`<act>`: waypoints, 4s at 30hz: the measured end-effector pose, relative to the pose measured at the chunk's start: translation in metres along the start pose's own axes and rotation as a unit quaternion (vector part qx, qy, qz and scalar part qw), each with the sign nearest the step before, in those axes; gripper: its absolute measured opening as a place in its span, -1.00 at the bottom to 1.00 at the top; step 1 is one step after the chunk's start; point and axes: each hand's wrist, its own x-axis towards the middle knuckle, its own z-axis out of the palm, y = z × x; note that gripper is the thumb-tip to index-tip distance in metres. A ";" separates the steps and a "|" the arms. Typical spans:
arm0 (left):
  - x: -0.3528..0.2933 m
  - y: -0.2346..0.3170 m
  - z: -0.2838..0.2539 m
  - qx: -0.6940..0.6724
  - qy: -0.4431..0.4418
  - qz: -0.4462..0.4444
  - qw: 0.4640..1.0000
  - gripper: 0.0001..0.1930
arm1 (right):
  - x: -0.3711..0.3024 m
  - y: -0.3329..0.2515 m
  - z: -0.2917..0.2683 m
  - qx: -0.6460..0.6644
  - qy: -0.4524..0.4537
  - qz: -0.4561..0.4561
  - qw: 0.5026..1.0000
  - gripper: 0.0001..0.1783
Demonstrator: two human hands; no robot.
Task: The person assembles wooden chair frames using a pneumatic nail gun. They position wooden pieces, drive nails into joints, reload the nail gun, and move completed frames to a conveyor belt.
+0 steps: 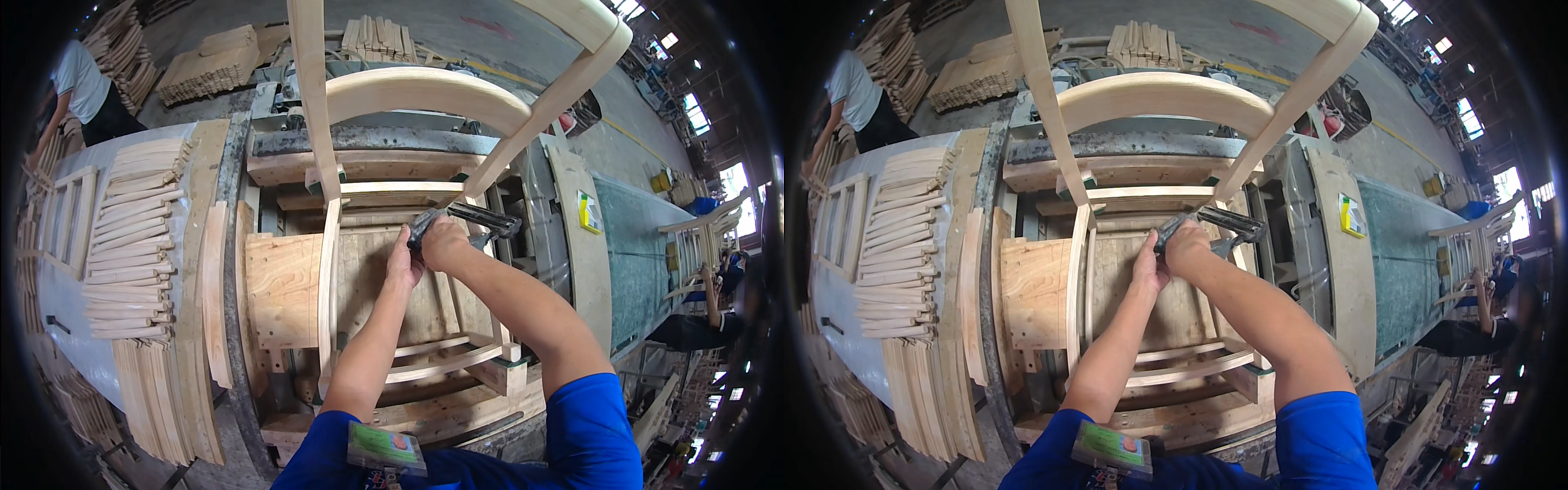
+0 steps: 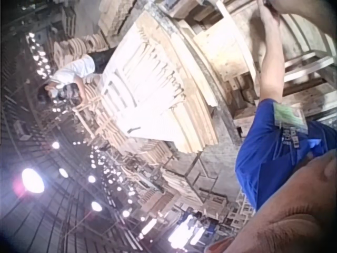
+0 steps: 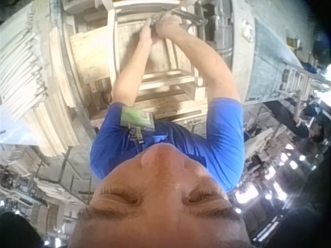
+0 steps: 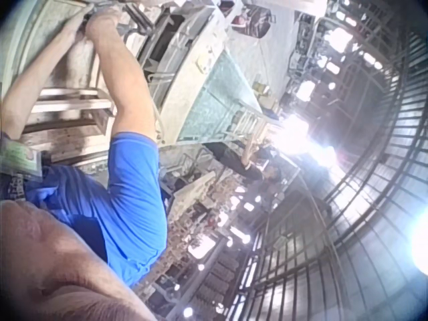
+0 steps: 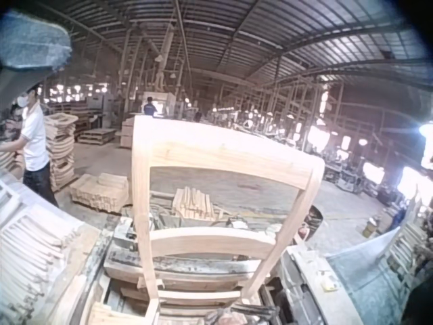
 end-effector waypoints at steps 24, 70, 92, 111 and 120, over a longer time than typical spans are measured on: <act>-0.081 0.017 -0.057 0.087 0.016 -0.056 0.994 -0.35 | -0.095 -0.039 0.002 -0.333 0.168 -0.299 0.878 -0.50; 0.003 0.065 -0.022 -0.030 -0.094 0.134 0.986 -0.46 | -0.016 -0.043 -0.052 -0.427 0.234 -0.254 0.836 -0.57; -0.177 -0.007 -0.078 0.271 -0.012 0.061 0.961 -0.40 | -0.135 0.018 -0.026 0.294 0.125 -0.262 0.911 -0.17; -0.316 -0.018 -0.092 0.090 0.193 0.026 0.977 -0.84 | -0.105 -0.099 0.138 0.885 -0.464 -0.033 -0.001 -0.39; -0.309 -0.007 -0.087 0.032 0.199 0.015 0.979 -0.84 | -0.093 -0.100 0.120 0.899 -0.438 0.028 0.012 -0.53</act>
